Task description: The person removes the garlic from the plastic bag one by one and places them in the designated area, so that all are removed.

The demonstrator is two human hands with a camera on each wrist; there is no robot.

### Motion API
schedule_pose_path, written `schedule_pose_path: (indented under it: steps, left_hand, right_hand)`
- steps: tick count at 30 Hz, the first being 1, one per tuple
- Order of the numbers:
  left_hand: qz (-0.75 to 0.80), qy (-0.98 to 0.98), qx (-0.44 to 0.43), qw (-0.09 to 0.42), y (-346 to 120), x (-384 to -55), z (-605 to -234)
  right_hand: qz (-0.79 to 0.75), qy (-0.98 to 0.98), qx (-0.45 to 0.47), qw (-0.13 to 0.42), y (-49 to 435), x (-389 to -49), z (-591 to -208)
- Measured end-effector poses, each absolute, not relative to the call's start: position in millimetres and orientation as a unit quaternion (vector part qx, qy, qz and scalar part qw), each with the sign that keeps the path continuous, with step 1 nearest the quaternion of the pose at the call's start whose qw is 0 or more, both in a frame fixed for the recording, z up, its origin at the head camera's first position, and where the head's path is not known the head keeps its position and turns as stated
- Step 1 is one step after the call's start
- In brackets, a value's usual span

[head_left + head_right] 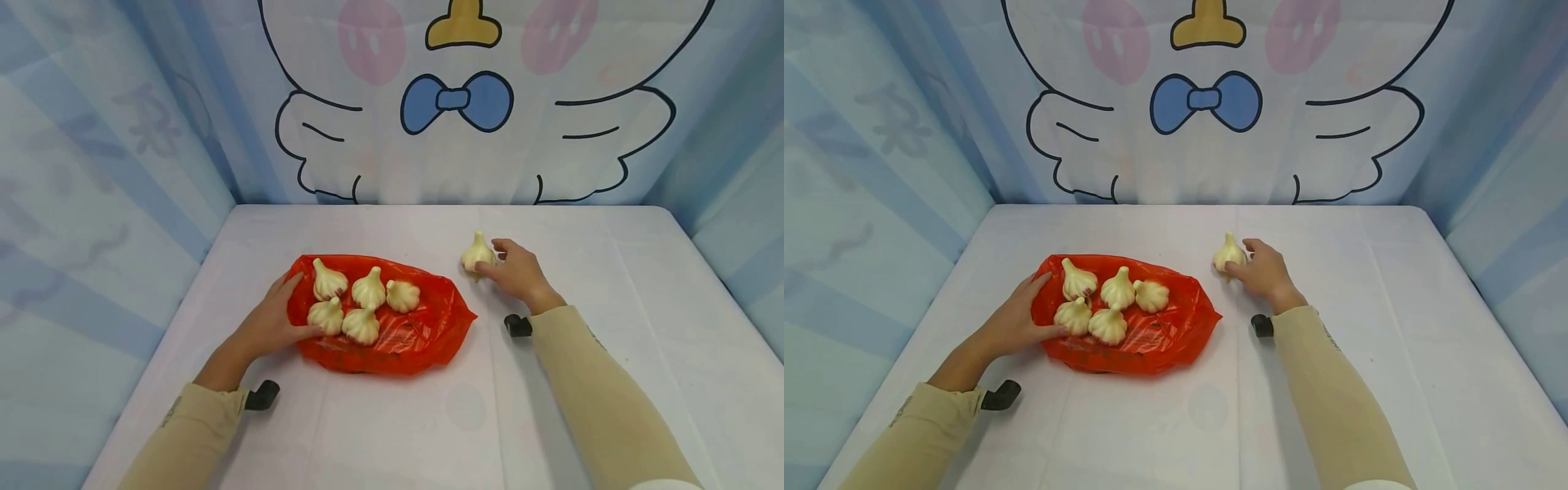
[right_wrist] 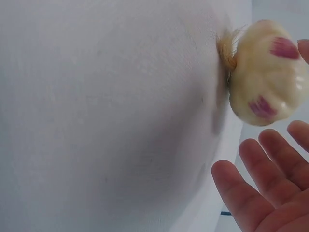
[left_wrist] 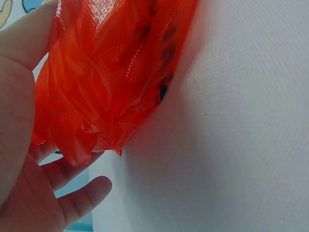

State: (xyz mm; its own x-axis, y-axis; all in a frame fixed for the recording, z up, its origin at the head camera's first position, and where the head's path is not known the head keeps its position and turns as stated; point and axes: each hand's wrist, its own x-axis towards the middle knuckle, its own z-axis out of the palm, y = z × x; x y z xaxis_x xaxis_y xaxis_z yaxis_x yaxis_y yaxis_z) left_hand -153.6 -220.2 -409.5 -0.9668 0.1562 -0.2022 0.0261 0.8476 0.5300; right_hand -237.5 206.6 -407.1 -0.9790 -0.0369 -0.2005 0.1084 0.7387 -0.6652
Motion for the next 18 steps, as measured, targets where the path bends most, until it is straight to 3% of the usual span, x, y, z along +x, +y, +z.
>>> schedule_pose_path:
  steps: [13, 18]
  left_hand:
    - [0.272, 0.953, 0.050, 0.126, -219, -154, -406]
    - [0.272, 0.953, 0.051, 0.125, -220, -153, -407]
  right_hand:
    - [-0.360, 0.928, 0.014, 0.092, 209, -235, -404]
    - [-0.361, 0.930, -0.011, 0.063, 204, -229, -396]
